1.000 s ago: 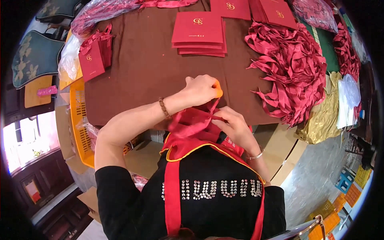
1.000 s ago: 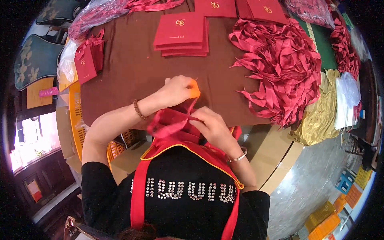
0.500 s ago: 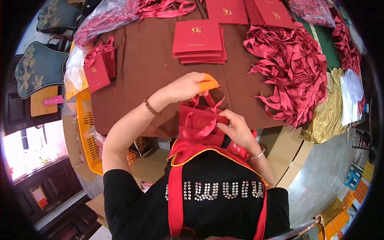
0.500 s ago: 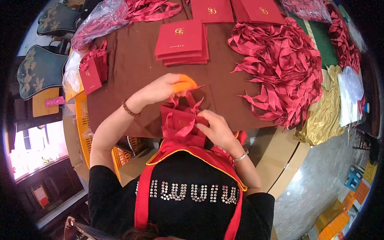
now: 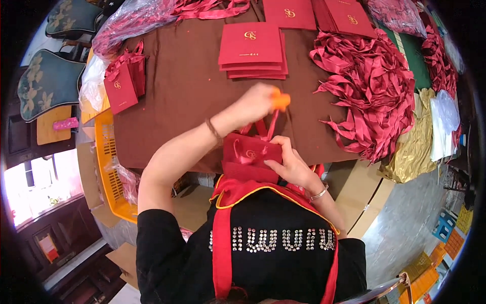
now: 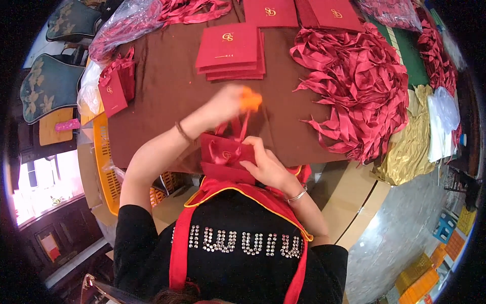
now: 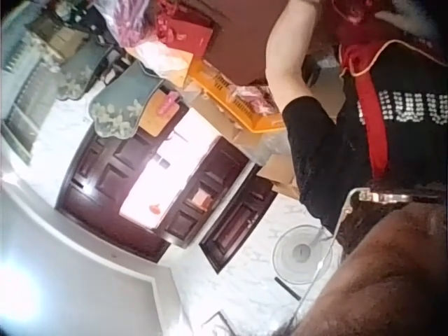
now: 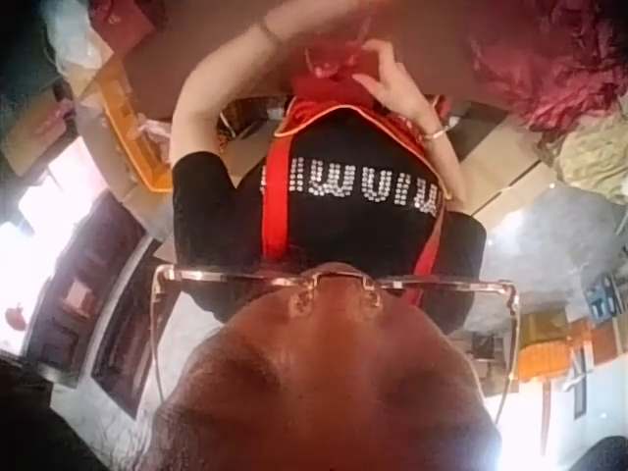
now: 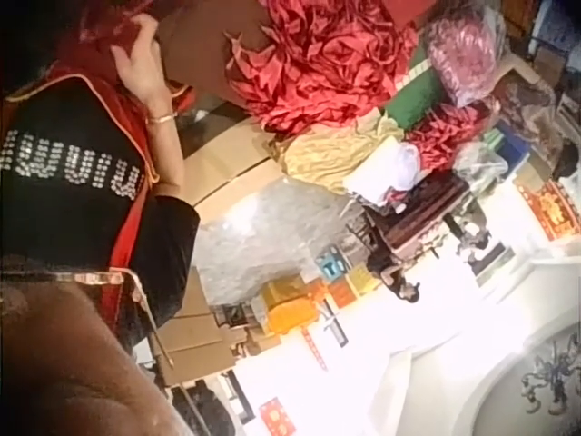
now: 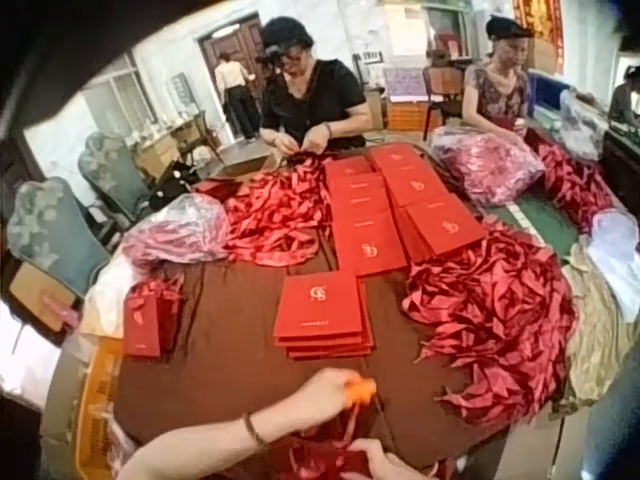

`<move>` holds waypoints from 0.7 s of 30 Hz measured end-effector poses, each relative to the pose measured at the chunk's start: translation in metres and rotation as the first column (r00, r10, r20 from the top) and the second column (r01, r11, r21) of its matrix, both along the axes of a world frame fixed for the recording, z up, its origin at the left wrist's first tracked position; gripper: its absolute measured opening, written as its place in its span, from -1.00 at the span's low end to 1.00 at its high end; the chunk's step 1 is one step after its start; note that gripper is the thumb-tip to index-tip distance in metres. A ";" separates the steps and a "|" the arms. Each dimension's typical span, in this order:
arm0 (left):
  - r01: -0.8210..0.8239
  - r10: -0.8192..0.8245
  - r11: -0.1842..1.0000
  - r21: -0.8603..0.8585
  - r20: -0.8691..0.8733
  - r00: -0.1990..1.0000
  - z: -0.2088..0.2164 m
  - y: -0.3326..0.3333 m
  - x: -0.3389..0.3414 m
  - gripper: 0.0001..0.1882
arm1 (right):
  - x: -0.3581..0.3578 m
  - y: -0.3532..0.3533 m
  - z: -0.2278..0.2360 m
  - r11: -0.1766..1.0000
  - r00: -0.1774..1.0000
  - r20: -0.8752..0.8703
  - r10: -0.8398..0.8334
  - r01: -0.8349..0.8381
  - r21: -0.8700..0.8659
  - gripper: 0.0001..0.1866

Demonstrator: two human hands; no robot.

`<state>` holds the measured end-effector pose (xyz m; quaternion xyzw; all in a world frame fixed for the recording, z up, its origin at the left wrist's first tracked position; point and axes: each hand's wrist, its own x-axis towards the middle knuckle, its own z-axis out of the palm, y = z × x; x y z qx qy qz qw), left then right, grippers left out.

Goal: The person assembles gift bags by taking red bags and ribbon strips, threading and attaching ribbon handles to each bag by hand, and placing the finished bags on the table.

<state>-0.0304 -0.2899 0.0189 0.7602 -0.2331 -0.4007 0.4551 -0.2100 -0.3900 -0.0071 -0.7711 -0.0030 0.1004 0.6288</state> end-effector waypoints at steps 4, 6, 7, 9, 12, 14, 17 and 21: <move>-0.250 0.218 0.967 -0.048 -0.352 0.910 0.020 -0.004 0.034 -0.74 | 0.001 -0.007 -0.002 0.999 0.999 -0.029 0.045 -0.045 0.016 -0.48; -0.275 0.231 0.958 -0.085 -0.342 0.911 0.018 -0.005 0.028 -0.77 | 0.002 -0.008 0.003 0.995 0.996 -0.075 0.054 -0.047 0.086 -0.47; -0.295 0.242 0.948 -0.118 -0.332 0.912 0.016 -0.004 0.027 -0.79 | 0.002 -0.008 0.006 0.987 0.991 -0.120 0.062 -0.043 0.158 -0.46; -0.300 0.230 0.911 -0.282 -0.256 0.939 0.011 0.003 0.027 -0.76 | -0.004 -0.007 -0.022 0.982 0.998 -0.064 -0.023 0.035 0.186 -0.43; -0.283 0.396 0.816 -0.504 0.130 0.909 0.031 0.036 0.020 -0.64 | 0.003 -0.012 -0.021 0.897 0.981 -0.069 -0.181 0.193 0.398 -0.36; -0.371 0.399 0.826 -0.425 -0.024 0.916 0.030 0.066 0.011 -0.51 | 0.013 -0.011 -0.014 0.738 0.949 -0.103 -0.299 0.298 0.605 -0.32; -0.211 0.140 0.916 -0.341 -0.222 0.965 0.020 0.093 -0.020 -0.42 | 0.027 -0.011 -0.005 0.677 0.926 -0.139 -0.351 0.354 0.646 -0.30; -0.167 0.094 0.955 -0.246 -0.285 0.954 0.033 0.108 -0.050 -0.41 | 0.035 -0.007 -0.009 0.741 0.857 -0.113 -0.502 0.494 0.455 -0.67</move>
